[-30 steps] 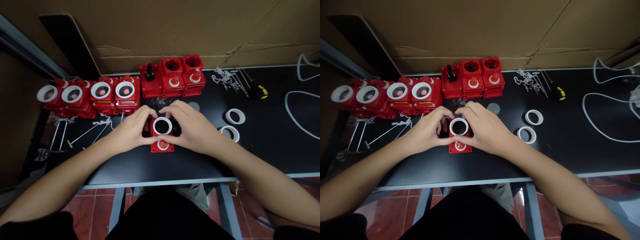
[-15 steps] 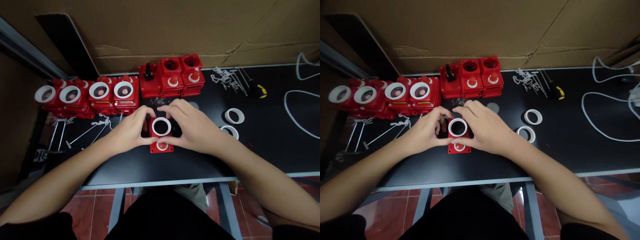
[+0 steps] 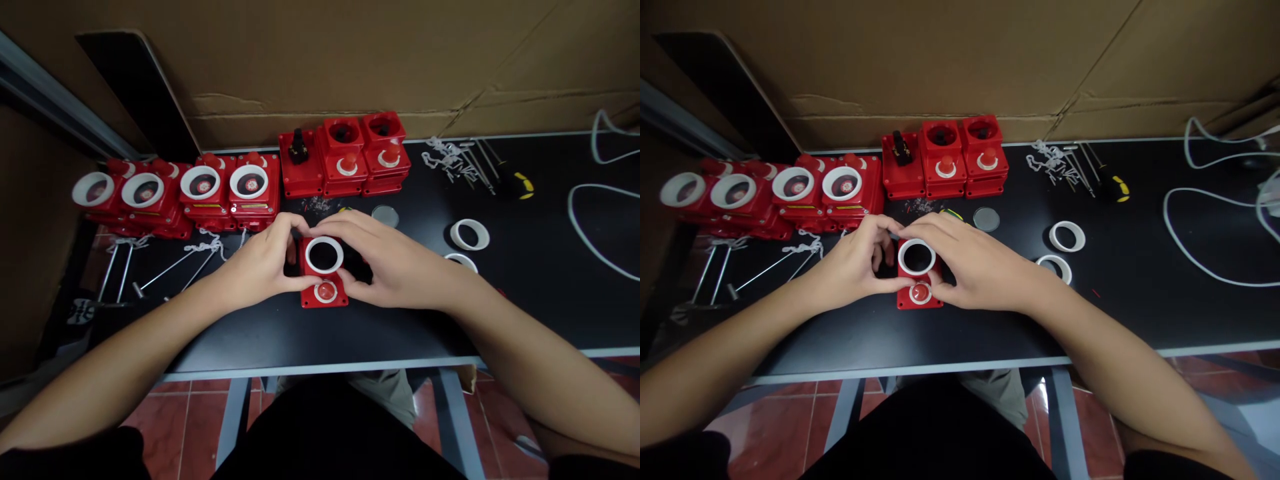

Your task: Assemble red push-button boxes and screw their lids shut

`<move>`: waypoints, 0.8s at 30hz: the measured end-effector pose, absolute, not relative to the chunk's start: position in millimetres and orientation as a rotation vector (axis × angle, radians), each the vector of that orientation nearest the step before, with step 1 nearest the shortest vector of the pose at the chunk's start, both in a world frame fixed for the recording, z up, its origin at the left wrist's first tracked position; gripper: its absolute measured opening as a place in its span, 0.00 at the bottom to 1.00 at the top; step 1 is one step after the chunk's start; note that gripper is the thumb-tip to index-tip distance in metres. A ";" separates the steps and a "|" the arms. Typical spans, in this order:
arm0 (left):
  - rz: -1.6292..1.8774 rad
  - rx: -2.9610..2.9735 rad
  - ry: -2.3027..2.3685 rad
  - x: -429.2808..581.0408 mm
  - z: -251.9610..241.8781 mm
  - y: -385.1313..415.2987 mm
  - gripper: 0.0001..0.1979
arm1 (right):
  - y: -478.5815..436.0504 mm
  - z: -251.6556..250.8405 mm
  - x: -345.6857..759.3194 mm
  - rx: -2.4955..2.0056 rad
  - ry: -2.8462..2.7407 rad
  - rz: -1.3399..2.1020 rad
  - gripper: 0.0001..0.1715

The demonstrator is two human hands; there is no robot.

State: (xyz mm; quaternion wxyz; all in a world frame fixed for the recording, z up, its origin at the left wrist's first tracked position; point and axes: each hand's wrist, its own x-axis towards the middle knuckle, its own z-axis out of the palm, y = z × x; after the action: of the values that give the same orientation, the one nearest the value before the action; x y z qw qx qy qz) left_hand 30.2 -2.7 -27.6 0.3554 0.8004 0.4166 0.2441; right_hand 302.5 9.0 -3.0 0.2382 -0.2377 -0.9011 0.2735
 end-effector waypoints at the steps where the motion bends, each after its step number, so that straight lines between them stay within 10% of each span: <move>1: 0.631 2.067 1.076 30.2 -27.4 -2.8 0.35 | 9.1 -3.9 302.1 -0.668 -2.473 0.736 0.33; 24: 0.624 2.103 1.045 29.1 -27.1 -4.1 0.35 | 10.2 -5.4 303.5 -0.681 -2.508 0.491 0.36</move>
State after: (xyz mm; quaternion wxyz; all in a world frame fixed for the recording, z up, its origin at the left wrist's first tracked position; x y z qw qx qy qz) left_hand 29.1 -4.1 -27.1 0.3485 0.8111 0.4033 0.2407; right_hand 303.5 10.2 -5.4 0.2458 -0.2495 -0.9192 0.1798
